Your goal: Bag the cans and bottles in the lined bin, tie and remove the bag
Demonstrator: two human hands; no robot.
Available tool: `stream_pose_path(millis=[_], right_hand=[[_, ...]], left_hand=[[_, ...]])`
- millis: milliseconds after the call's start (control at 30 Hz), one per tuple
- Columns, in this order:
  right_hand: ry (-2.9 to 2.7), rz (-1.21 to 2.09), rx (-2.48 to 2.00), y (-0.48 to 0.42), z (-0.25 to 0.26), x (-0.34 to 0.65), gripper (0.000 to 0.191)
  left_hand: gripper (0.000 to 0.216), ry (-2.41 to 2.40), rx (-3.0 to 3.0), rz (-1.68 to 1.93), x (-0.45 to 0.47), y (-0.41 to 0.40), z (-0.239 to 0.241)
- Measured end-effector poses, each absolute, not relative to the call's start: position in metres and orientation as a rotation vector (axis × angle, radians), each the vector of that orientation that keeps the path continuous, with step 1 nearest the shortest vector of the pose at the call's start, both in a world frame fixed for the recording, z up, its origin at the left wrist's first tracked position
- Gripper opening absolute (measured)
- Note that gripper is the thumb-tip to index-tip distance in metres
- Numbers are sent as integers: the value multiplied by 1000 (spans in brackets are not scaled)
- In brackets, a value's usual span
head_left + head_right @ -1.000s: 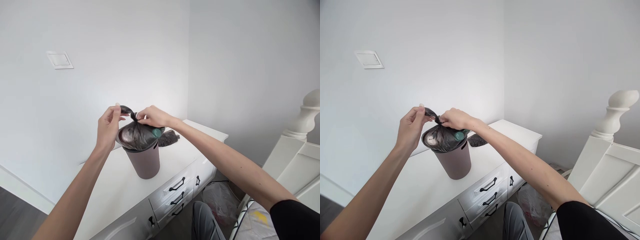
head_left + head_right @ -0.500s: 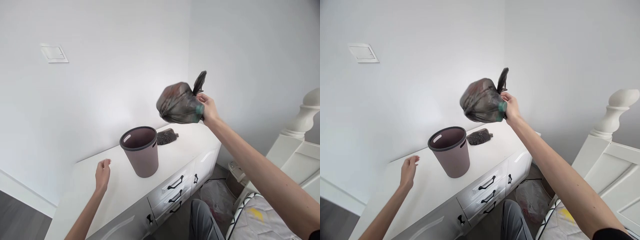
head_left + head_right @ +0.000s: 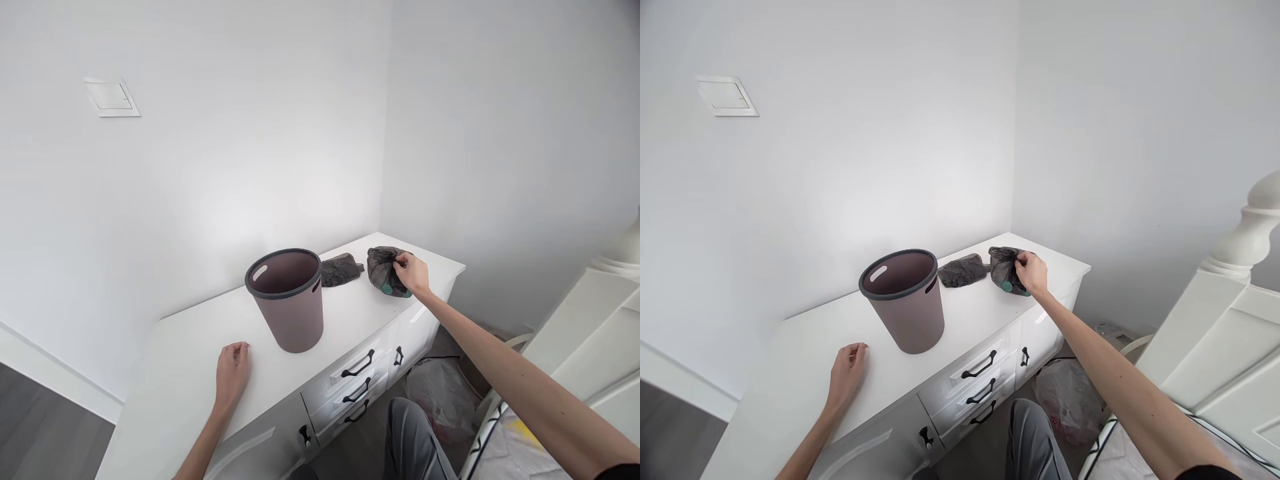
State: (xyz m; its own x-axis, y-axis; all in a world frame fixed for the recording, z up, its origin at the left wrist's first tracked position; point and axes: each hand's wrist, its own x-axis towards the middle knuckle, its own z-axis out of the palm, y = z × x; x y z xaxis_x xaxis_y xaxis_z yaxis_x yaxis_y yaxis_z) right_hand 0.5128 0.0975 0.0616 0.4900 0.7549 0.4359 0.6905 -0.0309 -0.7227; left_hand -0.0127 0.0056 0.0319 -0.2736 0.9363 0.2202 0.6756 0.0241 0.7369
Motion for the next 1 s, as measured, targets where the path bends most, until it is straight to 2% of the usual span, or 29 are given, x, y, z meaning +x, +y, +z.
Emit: stream_pose_path(millis=[300, 433, 567, 667, 833, 1000], right_hand=[[-1249, 139, -1809, 114, 9, 485, 25], [-1269, 108, -1832, 110, 0, 467, 40], [-1417, -145, -1837, 87, -9, 428, 62], [-1645, -213, -1743, 67, -26, 387, 63], [-1993, -69, -1542, 65, -54, 334, 51], [-2110, 158, -1717, 87, -56, 324, 62]], left_hand=[[42, 1992, 1736, 1071, -20, 10, 19], [43, 1994, 1743, 1054, -22, 12, 14], [45, 1998, 1727, 1038, -22, 15, 15], [46, 2007, 1707, 1038, -20, 13, 19], [46, 2010, 1699, 1050, -18, 9, 23], [44, 1995, 1671, 1027, -22, 12, 15]])
